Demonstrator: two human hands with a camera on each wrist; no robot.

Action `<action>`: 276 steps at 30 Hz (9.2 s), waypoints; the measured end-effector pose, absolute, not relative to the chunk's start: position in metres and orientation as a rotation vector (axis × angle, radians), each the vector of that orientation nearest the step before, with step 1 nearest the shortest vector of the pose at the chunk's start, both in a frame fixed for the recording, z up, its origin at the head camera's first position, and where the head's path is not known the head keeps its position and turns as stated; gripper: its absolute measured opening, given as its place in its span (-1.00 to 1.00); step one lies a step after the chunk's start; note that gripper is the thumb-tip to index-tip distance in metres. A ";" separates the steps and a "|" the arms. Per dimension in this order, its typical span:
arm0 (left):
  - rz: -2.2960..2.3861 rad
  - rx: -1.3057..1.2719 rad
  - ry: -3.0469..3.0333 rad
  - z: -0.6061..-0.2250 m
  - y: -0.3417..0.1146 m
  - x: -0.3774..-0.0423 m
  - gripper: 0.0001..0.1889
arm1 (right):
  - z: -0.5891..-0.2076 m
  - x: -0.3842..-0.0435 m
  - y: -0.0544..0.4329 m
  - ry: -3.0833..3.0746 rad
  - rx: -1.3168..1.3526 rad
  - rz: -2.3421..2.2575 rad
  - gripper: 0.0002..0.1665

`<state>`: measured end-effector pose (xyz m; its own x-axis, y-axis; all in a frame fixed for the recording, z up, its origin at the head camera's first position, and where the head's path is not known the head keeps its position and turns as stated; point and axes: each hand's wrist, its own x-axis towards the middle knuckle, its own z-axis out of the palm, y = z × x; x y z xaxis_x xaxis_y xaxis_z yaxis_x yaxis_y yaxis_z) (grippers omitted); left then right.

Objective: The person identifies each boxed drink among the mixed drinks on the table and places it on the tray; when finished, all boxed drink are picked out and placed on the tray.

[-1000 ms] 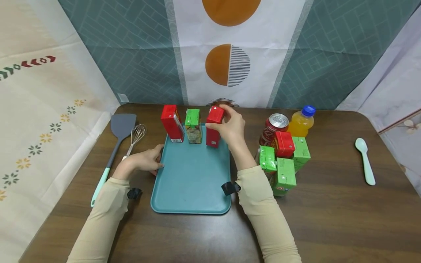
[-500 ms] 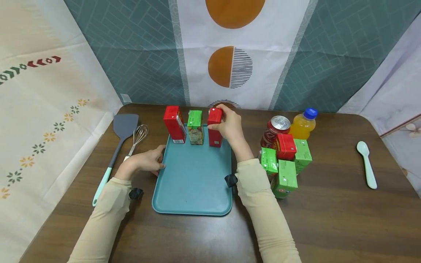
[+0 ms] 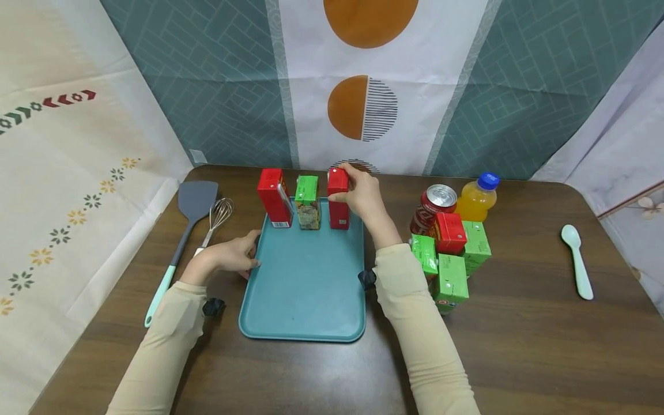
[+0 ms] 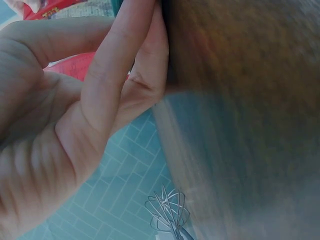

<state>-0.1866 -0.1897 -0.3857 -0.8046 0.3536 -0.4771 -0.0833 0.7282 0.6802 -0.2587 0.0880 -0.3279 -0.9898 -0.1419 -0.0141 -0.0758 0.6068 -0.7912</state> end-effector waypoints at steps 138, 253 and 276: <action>0.956 0.237 2.315 -0.389 -0.187 -0.188 -0.25 | -0.309 -0.080 0.206 3.076 -1.056 -1.086 0.05; 0.922 0.212 2.346 -0.387 -0.189 -0.187 -0.22 | -0.329 -0.153 0.128 2.702 -1.118 -1.072 -0.30; 0.895 0.207 2.356 -0.385 -0.188 -0.188 -0.21 | -0.339 -0.136 0.273 3.245 -0.893 -1.042 -0.24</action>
